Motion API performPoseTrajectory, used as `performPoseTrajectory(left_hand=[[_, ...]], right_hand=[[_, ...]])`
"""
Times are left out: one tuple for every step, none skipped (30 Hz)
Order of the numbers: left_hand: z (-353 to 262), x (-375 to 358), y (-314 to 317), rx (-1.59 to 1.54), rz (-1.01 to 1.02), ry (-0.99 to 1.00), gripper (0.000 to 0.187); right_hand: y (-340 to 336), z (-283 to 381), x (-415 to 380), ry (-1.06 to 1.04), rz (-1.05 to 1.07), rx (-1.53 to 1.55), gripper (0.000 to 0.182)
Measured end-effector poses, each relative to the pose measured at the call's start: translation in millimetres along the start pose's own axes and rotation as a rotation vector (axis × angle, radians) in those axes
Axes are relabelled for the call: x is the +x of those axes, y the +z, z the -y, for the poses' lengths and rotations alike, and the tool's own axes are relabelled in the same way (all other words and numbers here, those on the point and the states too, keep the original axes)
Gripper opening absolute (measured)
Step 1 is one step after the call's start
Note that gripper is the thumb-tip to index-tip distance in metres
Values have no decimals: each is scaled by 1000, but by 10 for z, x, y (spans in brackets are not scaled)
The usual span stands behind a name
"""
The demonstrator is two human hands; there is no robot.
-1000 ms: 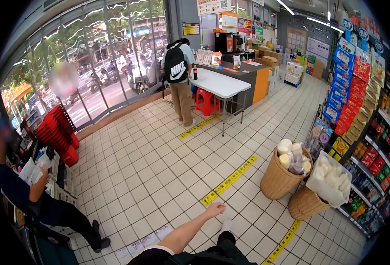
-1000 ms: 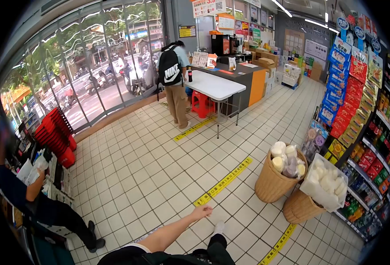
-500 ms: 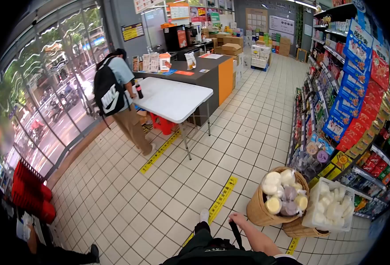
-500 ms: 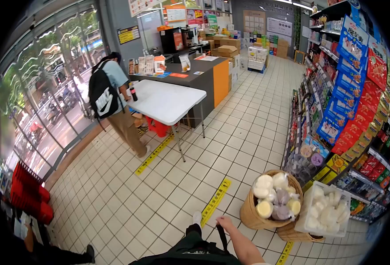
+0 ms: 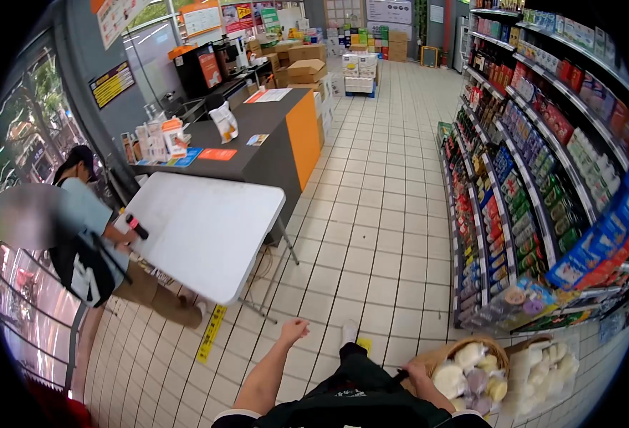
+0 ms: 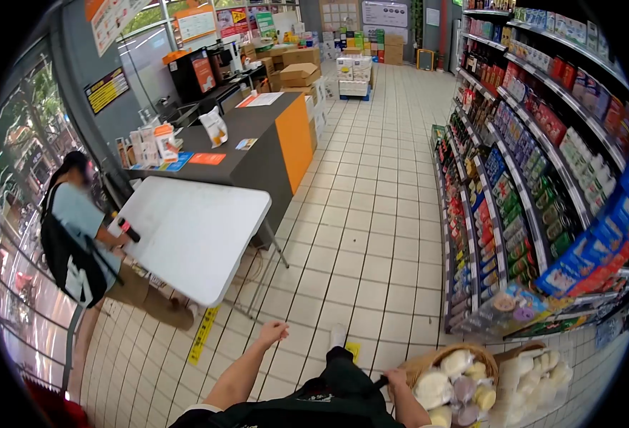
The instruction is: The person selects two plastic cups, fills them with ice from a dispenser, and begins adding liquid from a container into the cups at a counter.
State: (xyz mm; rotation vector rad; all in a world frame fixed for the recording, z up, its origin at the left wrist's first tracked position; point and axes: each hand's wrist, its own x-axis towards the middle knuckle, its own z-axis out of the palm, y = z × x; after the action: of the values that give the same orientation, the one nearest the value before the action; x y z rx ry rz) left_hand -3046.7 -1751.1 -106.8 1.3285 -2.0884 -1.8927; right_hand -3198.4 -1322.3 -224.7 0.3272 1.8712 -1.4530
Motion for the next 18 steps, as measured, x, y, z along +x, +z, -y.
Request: performPoseTrajectory(left_hand=[[-221, 331, 59, -1, 8, 5, 29], [-439, 591, 91, -56, 38, 40, 29], [-600, 879, 95, -108, 63, 78, 29], [-604, 1100, 97, -100, 92, 43, 29], [-523, 1356, 49, -80, 119, 15, 30], [-457, 1461, 16, -78, 116, -80, 28], [-347, 1554, -28, -97, 144, -191, 28], [-364, 1546, -121, -107, 162, -326, 27], [-259, 1571, -191, 20, 170, -397, 27], [468, 1970, -384, 649, 481, -12, 30], [379, 2000, -269, 1322, 540, 244, 33], [607, 2060, -395, 1090, 590, -29, 33], [544, 2149, -537, 675, 413, -457, 34], [356, 2246, -593, 328, 218, -764, 34], [244, 2419, -642, 233, 154, -840, 34], [143, 2662, -667, 183, 118, -874, 34], [-10, 2916, -681, 166, 103, -885, 34], [-134, 3229, -665, 162, 104, -867, 35]], right_hand=[[15, 284, -16, -2, -81, 56, 11], [-8, 490, 123, 92, -113, 104, 11], [-26, 667, 331, 183, -137, 156, 12], [-7, 908, 600, 175, -124, 166, 12], [98, 1264, 849, 209, -159, 178, 12], [235, 1508, 1068, 257, -200, 187, 13], [448, 1789, 1383, 175, -143, 196, 15], [585, 2210, 1688, 91, -95, 195, 16], [897, 2950, 1594, 7, -50, 312, 21], [1103, 3470, 1825, -60, 108, 305, 22], [1318, 4133, 1860, -175, 278, 363, 26], [1540, 4758, 1861, -217, 447, 425, 32], [1705, 5264, 1930, -277, 652, 496, 40], [1861, 5699, 2032, -340, 776, 488, 48], [2023, 6086, 2118, -373, 843, 475, 50], [2180, 6407, 2276, -408, 909, 463, 52], [2328, 6601, 2555, -425, 870, 293, 53], [2474, 6658, 2885, -438, 827, 126, 55]])
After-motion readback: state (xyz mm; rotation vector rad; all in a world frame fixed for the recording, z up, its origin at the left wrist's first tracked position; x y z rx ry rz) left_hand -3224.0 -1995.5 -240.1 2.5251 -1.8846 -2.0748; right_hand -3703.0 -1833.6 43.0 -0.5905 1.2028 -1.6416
